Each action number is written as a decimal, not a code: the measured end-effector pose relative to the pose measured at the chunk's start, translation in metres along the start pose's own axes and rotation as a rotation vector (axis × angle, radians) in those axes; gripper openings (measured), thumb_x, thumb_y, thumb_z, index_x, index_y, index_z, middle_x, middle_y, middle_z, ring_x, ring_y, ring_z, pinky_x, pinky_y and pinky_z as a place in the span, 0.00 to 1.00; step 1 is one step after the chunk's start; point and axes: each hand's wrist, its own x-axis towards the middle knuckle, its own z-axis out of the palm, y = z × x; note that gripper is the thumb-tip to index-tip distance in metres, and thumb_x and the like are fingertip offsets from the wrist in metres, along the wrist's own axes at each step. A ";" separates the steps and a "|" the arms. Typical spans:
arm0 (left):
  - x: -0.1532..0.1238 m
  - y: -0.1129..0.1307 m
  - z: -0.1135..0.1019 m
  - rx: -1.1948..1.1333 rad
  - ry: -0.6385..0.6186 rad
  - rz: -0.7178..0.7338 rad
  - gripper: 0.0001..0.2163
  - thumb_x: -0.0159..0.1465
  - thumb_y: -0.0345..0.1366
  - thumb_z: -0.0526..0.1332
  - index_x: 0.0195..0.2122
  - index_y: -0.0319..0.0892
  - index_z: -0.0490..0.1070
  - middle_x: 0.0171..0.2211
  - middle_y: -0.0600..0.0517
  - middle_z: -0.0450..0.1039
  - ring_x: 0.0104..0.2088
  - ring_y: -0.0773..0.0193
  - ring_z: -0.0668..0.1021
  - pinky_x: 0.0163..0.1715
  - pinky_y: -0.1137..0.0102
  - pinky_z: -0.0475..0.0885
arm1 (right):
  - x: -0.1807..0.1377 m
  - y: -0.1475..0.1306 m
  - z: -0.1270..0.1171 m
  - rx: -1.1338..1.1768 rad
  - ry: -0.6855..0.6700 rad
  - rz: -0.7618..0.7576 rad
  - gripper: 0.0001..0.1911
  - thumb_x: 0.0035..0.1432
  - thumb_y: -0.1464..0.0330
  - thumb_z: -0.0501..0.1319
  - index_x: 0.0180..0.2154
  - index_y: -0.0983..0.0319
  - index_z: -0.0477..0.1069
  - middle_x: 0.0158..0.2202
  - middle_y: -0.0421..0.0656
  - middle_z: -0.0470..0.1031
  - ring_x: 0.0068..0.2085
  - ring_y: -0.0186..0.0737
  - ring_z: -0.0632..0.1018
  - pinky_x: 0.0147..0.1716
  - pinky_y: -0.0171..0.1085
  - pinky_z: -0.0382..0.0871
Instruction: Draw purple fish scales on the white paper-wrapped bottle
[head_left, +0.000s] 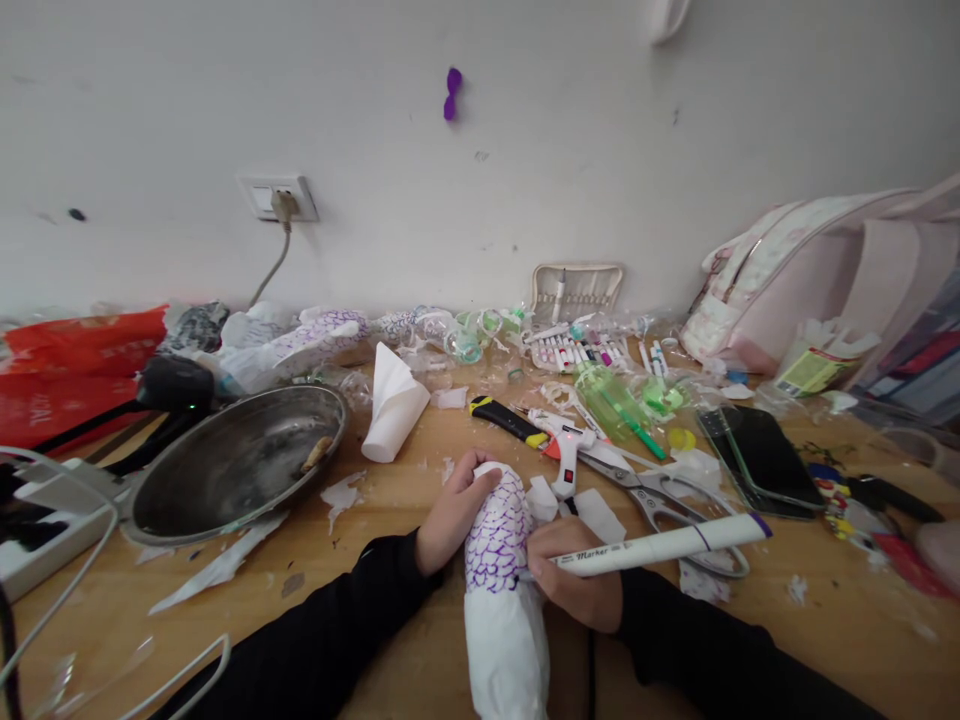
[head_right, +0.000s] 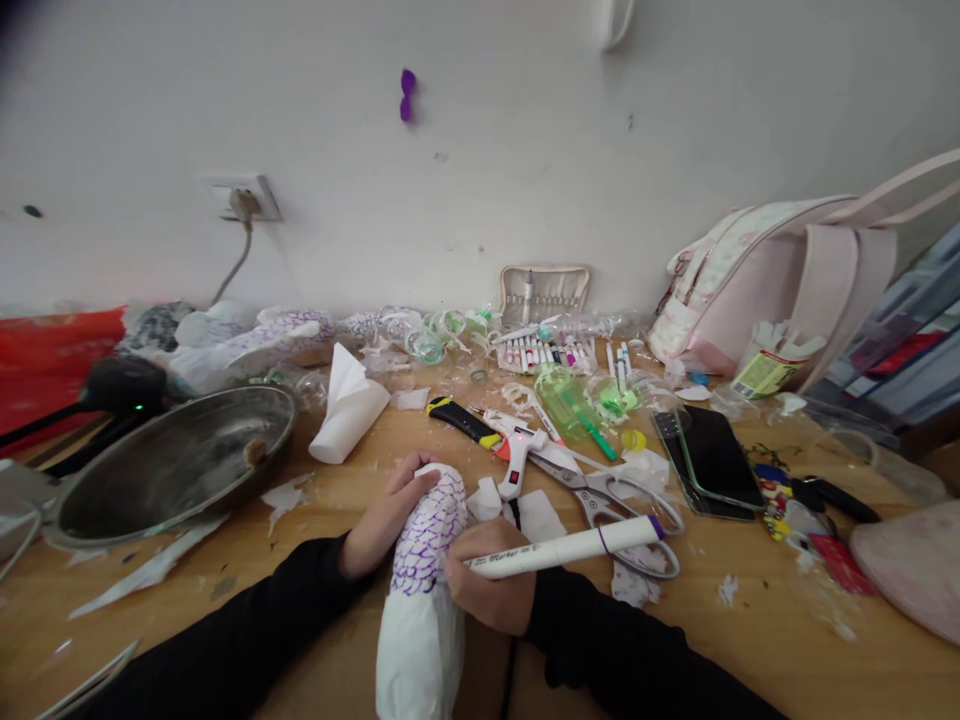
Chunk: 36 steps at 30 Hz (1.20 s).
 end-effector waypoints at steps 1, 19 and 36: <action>0.000 0.000 0.000 -0.002 0.000 0.001 0.08 0.55 0.41 0.55 0.33 0.43 0.64 0.29 0.55 0.64 0.35 0.63 0.67 0.37 0.70 0.66 | 0.000 0.000 0.000 -0.001 0.001 -0.002 0.21 0.61 0.61 0.43 0.17 0.59 0.43 0.15 0.33 0.47 0.18 0.29 0.55 0.19 0.34 0.48; -0.001 0.002 0.001 0.005 0.003 -0.003 0.09 0.54 0.41 0.55 0.32 0.43 0.64 0.29 0.55 0.64 0.34 0.62 0.67 0.37 0.69 0.65 | -0.002 0.003 0.002 0.004 0.005 -0.002 0.20 0.61 0.62 0.44 0.17 0.60 0.45 0.15 0.33 0.48 0.19 0.29 0.56 0.20 0.34 0.49; 0.000 0.005 0.001 0.008 -0.011 0.020 0.09 0.53 0.42 0.54 0.31 0.43 0.63 0.29 0.54 0.63 0.35 0.61 0.66 0.38 0.67 0.64 | -0.001 0.002 0.004 -0.022 0.068 -0.005 0.16 0.54 0.69 0.46 0.17 0.59 0.44 0.15 0.33 0.48 0.18 0.31 0.57 0.20 0.34 0.50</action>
